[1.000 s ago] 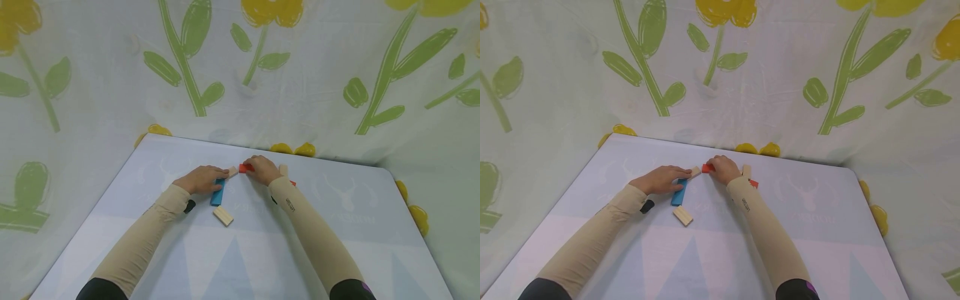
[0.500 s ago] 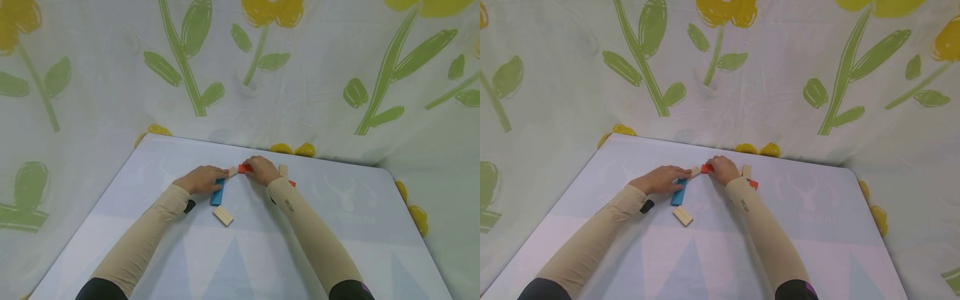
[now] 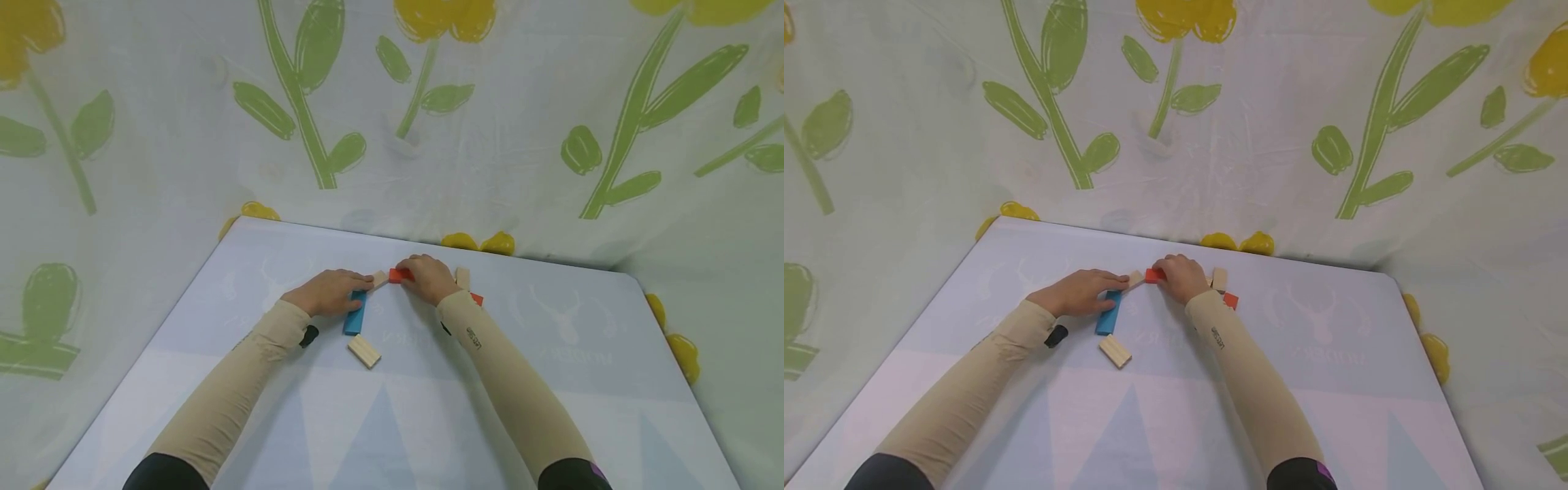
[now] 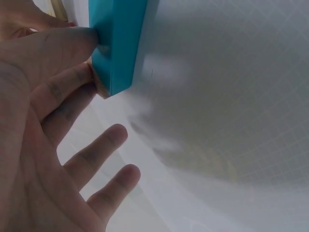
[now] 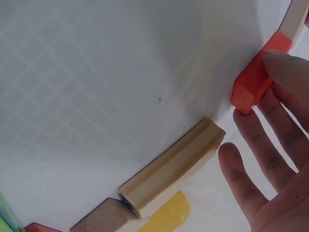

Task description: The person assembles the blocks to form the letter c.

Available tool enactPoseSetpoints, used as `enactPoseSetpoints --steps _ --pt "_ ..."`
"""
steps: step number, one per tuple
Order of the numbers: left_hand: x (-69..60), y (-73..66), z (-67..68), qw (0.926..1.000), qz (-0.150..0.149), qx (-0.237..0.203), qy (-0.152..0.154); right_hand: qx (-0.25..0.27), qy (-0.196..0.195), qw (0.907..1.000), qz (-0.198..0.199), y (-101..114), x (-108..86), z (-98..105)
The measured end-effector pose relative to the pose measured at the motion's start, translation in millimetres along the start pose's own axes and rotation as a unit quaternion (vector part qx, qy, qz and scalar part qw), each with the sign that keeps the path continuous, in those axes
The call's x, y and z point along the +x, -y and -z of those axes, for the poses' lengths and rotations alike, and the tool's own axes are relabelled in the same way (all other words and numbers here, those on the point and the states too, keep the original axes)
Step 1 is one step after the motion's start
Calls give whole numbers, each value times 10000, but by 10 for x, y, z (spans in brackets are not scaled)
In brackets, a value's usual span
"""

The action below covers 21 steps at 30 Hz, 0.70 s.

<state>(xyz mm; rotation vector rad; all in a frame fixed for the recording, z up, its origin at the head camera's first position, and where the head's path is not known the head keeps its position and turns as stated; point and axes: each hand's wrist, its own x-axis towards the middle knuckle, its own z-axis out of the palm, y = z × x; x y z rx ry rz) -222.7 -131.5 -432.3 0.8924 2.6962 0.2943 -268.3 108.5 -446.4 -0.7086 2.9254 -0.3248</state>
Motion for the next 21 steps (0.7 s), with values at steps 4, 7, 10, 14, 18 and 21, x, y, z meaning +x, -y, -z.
enactPoseSetpoints --steps 4,7,10,14,18,21 --pt "-9 3 5 10000 -52 -2 -19 -21 -65 10000 -29 9 5 -8" --pt "-12 2 9 10000 -84 -8 -30 -40 -85 9999 -39 10 7 -13" --pt "-13 1 9 10000 -76 12 -38 -36 -71 10000 -31 9 9 -13" --pt "-6 7 3 10000 -81 -18 -47 -46 -64 10000 37 -3 8 -13" --pt "2 19 -2 9999 -90 -33 -37 -5 -48 10000 82 -15 7 -18" --pt "0 18 -3 10000 -70 -48 -17 30 -37 9999 91 -20 9 -21"
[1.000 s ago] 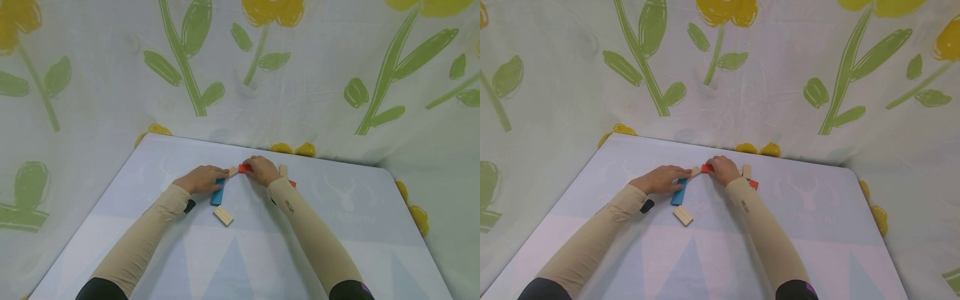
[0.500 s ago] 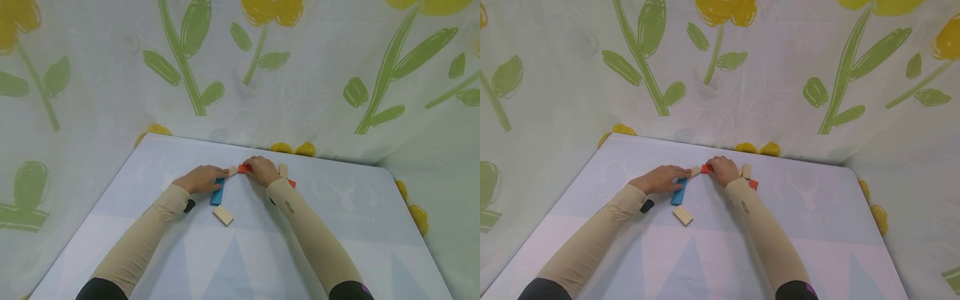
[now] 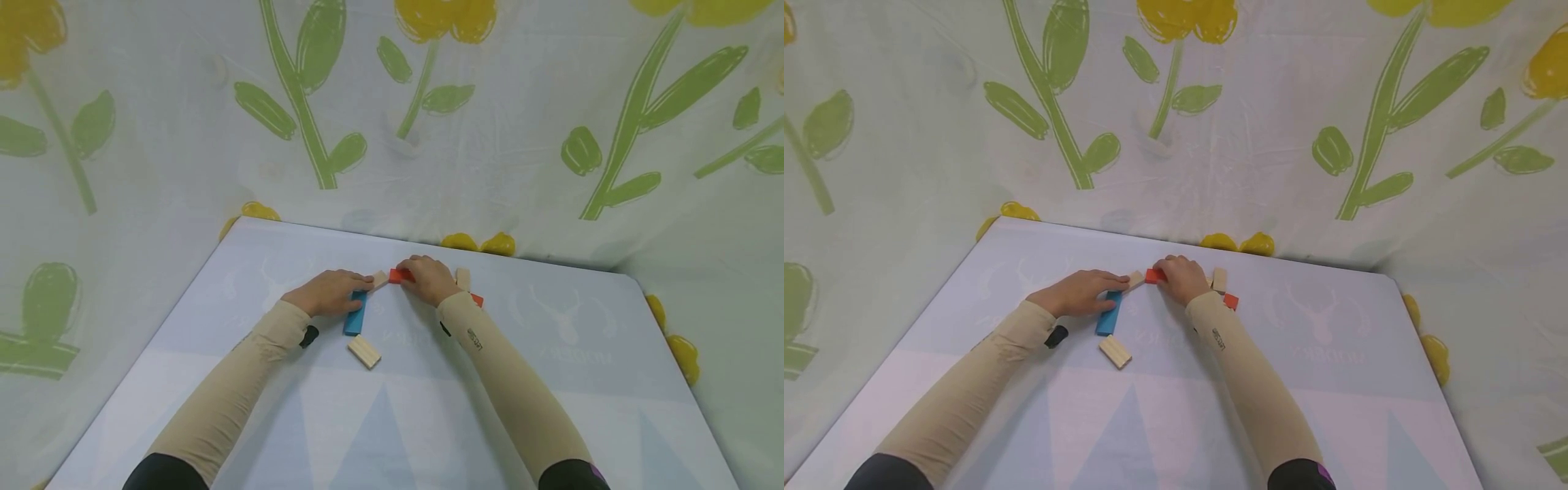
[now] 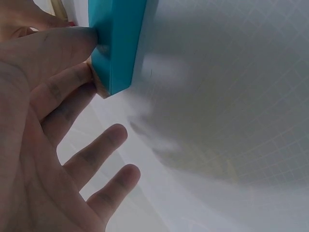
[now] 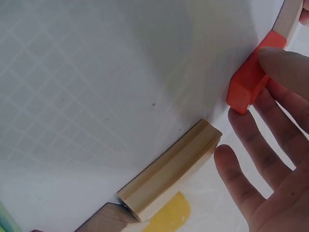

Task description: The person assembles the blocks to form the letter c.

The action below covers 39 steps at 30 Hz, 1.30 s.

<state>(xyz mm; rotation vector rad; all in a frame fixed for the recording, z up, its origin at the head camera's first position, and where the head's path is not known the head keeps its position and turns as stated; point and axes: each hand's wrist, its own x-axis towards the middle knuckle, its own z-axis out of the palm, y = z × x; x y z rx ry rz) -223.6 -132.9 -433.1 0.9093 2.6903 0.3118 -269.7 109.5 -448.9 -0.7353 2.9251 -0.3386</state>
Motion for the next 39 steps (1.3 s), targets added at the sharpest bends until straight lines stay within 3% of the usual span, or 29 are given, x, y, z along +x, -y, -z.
enactPoseSetpoints --steps 9,21,31,39 --pt "18 -10 -13 10000 46 -49 34 204 69 9996 -161 -22 -74 114" --pt "8 -6 5 9999 86 -86 13 788 -661 9947 13 -175 -385 531" --pt "-19 -7 -1 9999 91 -92 13 1190 -1347 9802 827 -277 -729 662" --pt "-29 -6 14 9999 37 -161 -30 913 -1442 9810 918 -333 -1018 672"
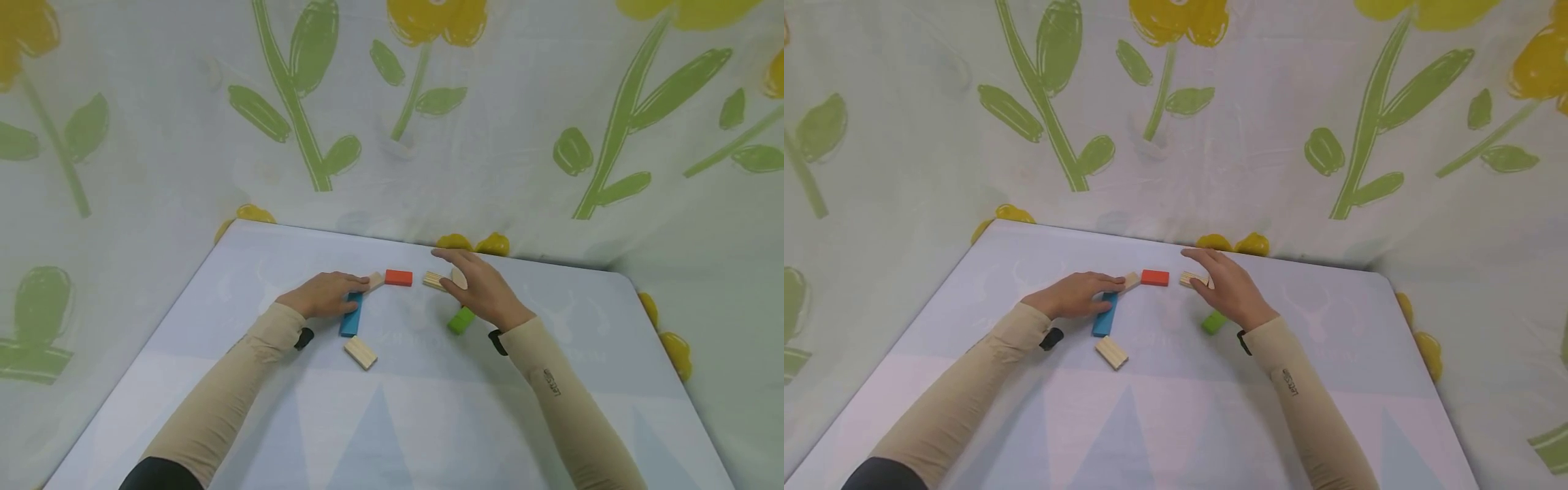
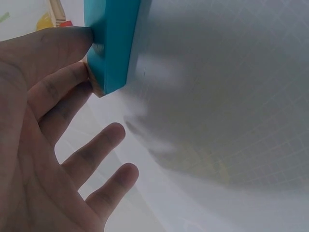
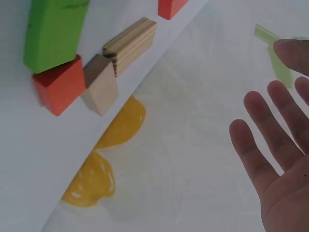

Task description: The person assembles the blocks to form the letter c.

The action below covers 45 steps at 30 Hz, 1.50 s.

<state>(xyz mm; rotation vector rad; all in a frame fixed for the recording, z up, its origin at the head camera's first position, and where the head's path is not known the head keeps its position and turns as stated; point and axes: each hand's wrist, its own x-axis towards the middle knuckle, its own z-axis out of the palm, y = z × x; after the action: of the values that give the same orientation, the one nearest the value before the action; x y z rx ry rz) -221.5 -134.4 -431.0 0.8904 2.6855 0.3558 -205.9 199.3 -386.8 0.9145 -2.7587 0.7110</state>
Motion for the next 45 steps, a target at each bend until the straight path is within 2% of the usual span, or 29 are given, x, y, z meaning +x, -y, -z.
enactPoseSetpoints --steps 7,20,25,31,36,45 --pt "14 29 -13 10000 -34 53 5 -93 -194 9990 396 -54 -227 22" --pt "20 28 -6 10000 -52 5 36 -258 -224 9975 617 -211 -490 12" --pt "21 35 -13 10000 -77 -11 20 -368 -29 9983 440 -254 -560 -13" --pt "24 38 -16 10000 -92 17 8 -505 489 9973 229 -321 -614 -108" --pt "15 28 -10 10000 -93 9 3 -590 765 9945 413 -361 -640 -200" --pt "6 17 8 10000 -64 44 16 -741 650 9923 756 -386 -664 -323"
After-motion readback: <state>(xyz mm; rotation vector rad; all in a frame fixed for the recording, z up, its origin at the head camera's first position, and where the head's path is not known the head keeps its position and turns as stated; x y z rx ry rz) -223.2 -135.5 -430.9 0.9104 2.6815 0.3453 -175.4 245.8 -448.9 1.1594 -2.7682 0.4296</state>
